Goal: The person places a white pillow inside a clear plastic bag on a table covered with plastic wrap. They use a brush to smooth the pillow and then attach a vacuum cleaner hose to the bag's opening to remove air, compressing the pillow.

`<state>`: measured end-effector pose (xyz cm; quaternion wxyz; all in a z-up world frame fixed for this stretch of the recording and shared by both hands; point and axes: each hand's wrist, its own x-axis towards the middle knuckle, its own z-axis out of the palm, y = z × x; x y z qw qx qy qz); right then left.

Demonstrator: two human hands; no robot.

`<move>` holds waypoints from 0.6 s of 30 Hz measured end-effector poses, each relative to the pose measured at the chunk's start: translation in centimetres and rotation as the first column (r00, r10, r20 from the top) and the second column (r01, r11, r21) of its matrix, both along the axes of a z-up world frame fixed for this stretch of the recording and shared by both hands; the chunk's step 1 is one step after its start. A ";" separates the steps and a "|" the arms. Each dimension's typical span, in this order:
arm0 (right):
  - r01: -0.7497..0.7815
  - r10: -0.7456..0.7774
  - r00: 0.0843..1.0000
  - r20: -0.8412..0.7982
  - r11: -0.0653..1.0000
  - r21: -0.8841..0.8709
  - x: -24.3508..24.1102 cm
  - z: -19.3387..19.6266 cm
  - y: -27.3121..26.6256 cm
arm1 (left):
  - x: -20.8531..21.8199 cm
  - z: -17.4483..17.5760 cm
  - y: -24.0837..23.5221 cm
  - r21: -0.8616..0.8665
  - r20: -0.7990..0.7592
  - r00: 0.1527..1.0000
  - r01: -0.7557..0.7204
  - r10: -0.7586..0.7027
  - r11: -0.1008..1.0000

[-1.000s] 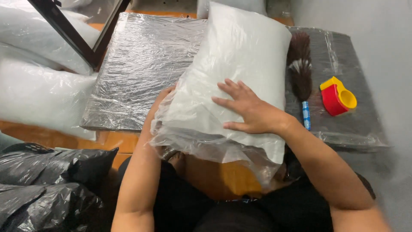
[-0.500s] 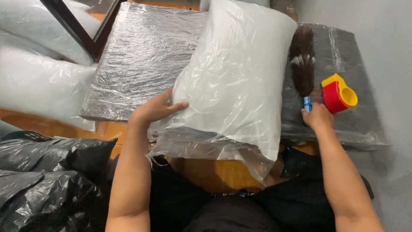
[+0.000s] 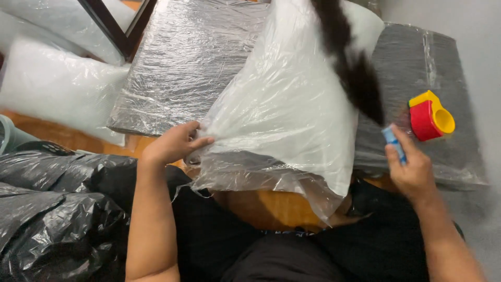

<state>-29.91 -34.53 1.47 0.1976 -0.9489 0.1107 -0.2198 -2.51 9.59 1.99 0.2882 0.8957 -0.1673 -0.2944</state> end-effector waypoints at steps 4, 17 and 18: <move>-0.014 0.087 0.922 -0.378 0.981 0.192 -4.6 0.5 1.8 | -0.9 0.4 1.6 -0.135 -0.038 0.998 -0.056 0.052 0.989; -0.202 0.147 0.915 -0.376 0.973 -0.111 -6.8 -0.5 3.2 | -0.6 -0.6 2.1 -0.169 0.046 0.999 -0.021 0.029 0.985; -0.237 0.173 0.936 -0.307 0.954 -0.185 -6.6 0.0 3.6 | -0.6 -0.6 2.2 -0.173 0.050 0.998 -0.017 0.026 0.985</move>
